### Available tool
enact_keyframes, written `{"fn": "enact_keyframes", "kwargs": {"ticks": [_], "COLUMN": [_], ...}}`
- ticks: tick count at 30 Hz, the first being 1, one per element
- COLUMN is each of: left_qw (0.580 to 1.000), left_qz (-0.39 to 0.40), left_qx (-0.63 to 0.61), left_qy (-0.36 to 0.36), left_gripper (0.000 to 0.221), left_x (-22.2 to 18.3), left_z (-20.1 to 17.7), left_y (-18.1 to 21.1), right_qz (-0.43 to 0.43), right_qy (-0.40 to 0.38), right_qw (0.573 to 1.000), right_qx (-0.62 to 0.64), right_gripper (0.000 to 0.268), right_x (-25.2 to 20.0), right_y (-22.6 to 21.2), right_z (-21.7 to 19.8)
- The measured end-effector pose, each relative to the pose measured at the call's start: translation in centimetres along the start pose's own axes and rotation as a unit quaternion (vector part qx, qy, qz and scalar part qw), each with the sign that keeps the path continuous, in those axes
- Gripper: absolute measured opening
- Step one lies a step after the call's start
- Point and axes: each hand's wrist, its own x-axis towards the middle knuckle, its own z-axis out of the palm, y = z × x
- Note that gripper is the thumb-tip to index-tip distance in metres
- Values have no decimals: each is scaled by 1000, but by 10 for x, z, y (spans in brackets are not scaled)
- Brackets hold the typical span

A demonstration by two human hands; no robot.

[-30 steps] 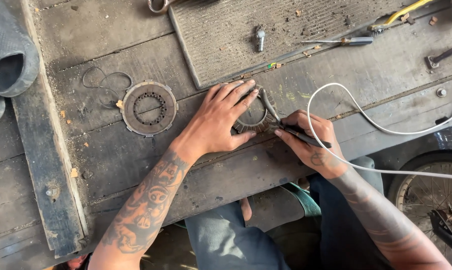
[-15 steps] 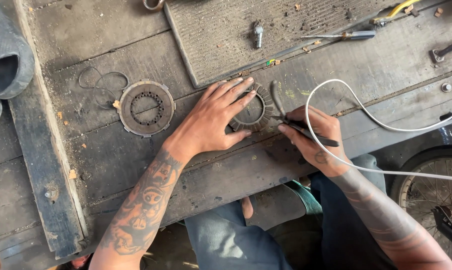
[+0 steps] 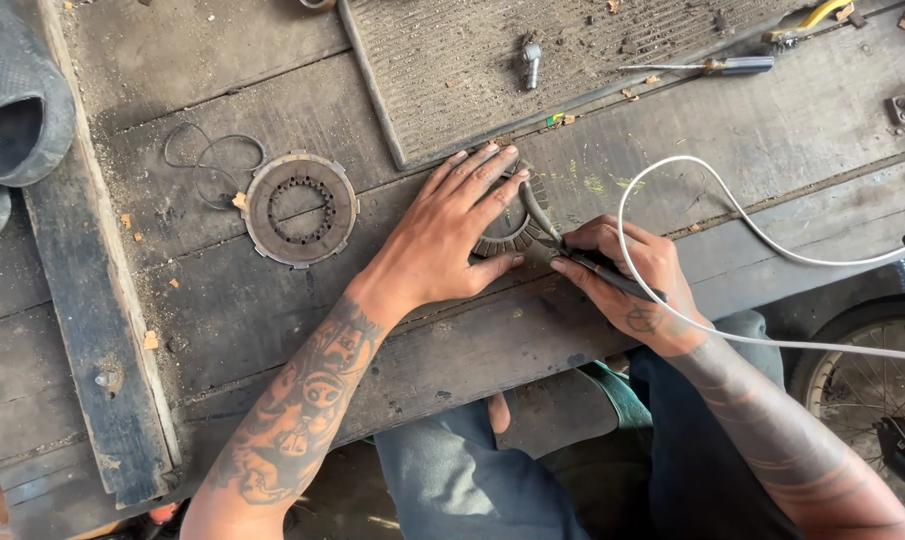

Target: Using pliers to modify or repair the metal tabs on a motorcycle clutch plate at a workbench.

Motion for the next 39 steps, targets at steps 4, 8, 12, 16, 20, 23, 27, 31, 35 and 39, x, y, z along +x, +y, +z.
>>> {"fn": "enact_keyframes", "kwargs": {"ticks": [4, 8, 12, 16, 20, 23, 27, 31, 35, 39], "left_qw": [1000, 1000, 1000, 1000, 1000, 999, 996, 996, 995, 993], "left_qz": [-11, -8, -7, -3, -7, 8, 4, -5, -17, -28], "left_qx": [-2, 4, -7, 1, 5, 25, 61, 54, 77, 93], "left_qy": [-10, -7, 1, -1, -2, 28, 63, 70, 59, 74], "left_gripper": [86, 85, 87, 87, 88, 91, 92, 84, 82, 79], "left_x": [0, 0, -1, 1, 0, 0, 5, 7, 7, 6], "left_z": [-3, -3, 0, -3, -1, -1, 0, 0, 2, -2], "left_y": [2, 2, 1, 1, 2, 4, 12, 24, 23, 30], "right_qz": [-7, 0, -1, 7, 33, 25, 6, 52, 74, 72], "right_qy": [-6, -12, -15, -11, -22, -33, -39, -49, -65, -79], "right_qw": [1000, 1000, 1000, 1000, 999, 999, 997, 995, 991, 991], "right_qx": [-16, -20, -24, -4, -21, -25, -61, -67, -87, -86], "right_gripper": [17, 18, 15, 17, 18, 18, 19, 18, 19, 20], "right_x": [1, 1, 4, 7, 6, 10, 14, 11, 10, 8], "right_y": [-2, -3, -5, -7, -10, -10, -21, -25, -23, -19], "right_z": [1, 1, 5, 3, 5, 5, 0, -1, -1, -3]}}
